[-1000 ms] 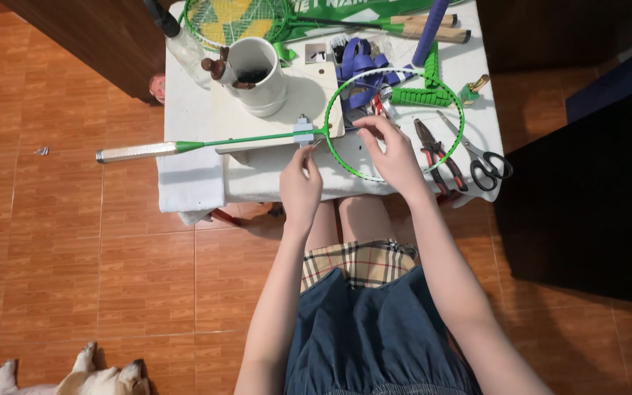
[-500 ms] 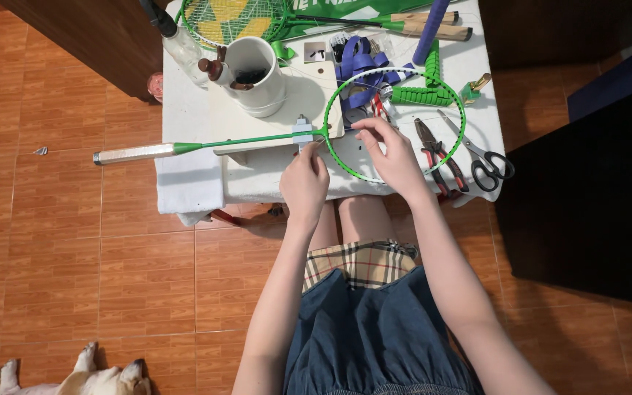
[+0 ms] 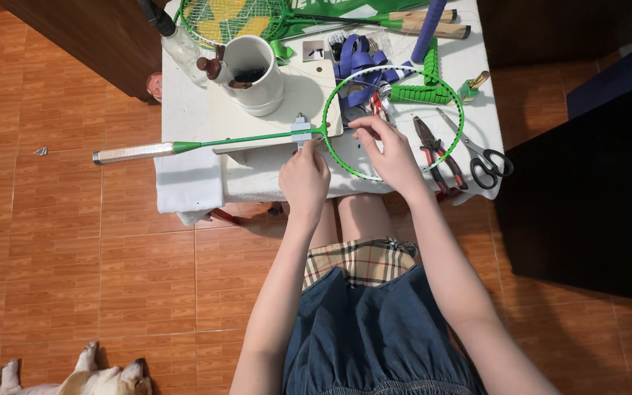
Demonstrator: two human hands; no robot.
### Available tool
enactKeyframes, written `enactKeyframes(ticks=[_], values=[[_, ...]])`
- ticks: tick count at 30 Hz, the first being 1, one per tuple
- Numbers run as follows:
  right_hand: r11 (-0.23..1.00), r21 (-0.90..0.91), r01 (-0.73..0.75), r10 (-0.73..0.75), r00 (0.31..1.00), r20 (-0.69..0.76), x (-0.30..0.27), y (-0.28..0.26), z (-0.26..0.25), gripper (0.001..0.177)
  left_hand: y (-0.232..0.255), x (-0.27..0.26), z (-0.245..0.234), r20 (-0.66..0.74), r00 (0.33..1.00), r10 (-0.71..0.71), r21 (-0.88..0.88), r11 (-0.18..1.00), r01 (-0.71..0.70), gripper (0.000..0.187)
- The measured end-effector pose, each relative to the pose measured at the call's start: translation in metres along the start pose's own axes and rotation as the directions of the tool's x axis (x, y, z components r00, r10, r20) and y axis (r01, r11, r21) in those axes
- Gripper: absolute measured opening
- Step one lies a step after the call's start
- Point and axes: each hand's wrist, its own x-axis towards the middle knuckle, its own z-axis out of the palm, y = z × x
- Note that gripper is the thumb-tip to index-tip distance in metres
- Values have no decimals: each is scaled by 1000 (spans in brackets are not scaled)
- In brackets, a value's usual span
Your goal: Manually thread string through the grommets of a badminton racket frame.
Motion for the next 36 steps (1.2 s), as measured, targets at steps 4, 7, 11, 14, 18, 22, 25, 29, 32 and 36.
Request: enactKeyframes(ticks=[4,7,11,14,18,22,25,29,32,36], values=[[999,-31,-20,20,1000,1,0,0,-2,24,-3,-1,5,8,1000,13,63,998,-14,18],[999,-35,-20,20,1000,6,-1,2,-1,23,-3,-2,4,17,1000,6,81,997,-7,18],[999,-33,-7,7,1000,8,0,1,0,23,-6,-1,13,-32,996,81,76,994,-78,19],[987,-135,92,-88,996,35,5,10,4,20,-4,2,18,-43,989,139,134,982,-132,16],[959,-282,-6,23,998,55,14,19,18,20,-6,7,24,5,987,158,223,962,-155,11],[965,-249,-83,89,996,12,22,32,36,21,-4,8,27,60,983,171,298,937,-181,8],[975,-187,-119,123,992,11,27,41,46,22,-1,7,25,64,986,156,281,945,-168,7],[960,-259,-110,108,994,-24,26,37,33,18,0,5,20,68,991,111,210,970,-123,10],[942,-301,-149,128,988,-87,17,44,-3,14,6,5,-4,104,990,90,194,975,-109,14],[956,-265,-127,43,952,-302,-12,56,-53,11,33,15,-24,66,987,144,169,974,-153,19]])
